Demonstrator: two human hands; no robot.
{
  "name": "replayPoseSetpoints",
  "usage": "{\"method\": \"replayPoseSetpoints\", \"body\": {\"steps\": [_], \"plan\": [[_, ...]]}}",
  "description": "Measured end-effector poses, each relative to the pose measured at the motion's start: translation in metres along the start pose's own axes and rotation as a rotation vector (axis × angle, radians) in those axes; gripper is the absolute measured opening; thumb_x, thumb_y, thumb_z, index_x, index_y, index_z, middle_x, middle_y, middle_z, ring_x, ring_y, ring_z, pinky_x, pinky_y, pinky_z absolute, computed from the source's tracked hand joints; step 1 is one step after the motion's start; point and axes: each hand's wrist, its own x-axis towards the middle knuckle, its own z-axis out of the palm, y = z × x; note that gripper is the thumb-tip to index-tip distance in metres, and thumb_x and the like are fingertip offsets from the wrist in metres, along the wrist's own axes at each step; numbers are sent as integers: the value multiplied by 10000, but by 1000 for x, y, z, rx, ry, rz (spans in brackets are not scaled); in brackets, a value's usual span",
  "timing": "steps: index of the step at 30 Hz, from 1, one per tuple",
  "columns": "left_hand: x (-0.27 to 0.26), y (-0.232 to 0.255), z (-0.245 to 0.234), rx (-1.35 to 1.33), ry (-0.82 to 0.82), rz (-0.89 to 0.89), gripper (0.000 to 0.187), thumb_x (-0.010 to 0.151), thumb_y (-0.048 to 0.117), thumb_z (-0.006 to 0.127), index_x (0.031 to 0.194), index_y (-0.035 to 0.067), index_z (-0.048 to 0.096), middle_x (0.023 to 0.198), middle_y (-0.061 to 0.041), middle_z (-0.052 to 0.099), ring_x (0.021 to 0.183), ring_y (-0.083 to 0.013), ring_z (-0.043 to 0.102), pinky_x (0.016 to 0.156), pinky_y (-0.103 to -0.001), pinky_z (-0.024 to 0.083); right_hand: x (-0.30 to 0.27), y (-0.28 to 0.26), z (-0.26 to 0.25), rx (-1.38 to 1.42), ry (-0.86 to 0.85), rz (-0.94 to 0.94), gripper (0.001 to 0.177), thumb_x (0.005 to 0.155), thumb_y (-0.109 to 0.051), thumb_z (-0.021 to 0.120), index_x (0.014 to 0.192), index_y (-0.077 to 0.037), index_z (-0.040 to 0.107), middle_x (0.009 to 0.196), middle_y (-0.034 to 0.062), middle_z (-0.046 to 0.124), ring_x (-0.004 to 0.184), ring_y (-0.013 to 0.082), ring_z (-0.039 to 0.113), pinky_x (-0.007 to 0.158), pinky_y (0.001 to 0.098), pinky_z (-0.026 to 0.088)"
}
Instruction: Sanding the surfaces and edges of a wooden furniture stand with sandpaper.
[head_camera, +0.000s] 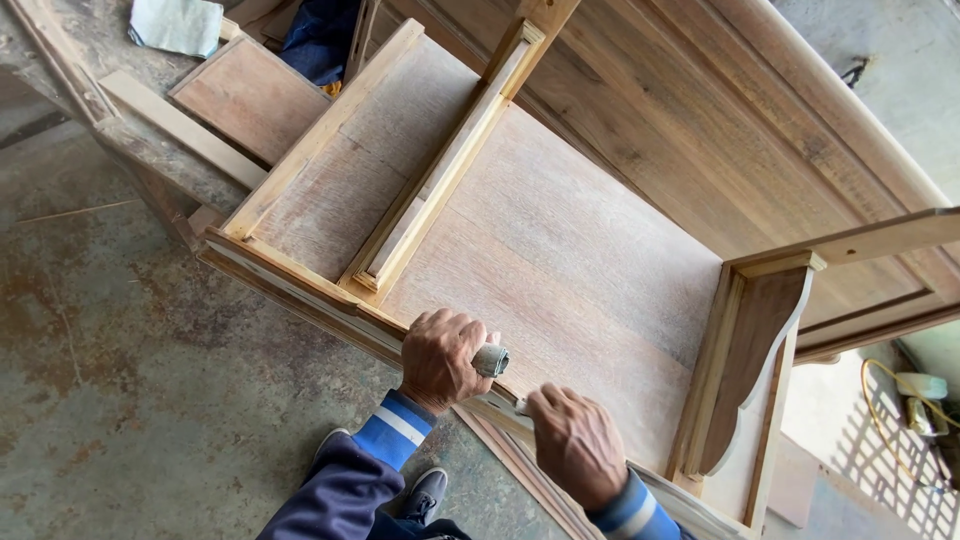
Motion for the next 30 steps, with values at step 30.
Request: {"method": "replayPoseSetpoints", "body": {"steps": [30], "plan": [[7, 1, -12, -70, 76, 36, 259, 875, 304, 691, 727, 157, 537, 638, -8, 498, 587, -200, 475, 571, -387, 387, -53, 23, 5, -91, 77, 42, 109, 853, -179, 690, 924, -102, 661, 794, 41, 656, 703, 164, 567, 568, 318, 506]]}}
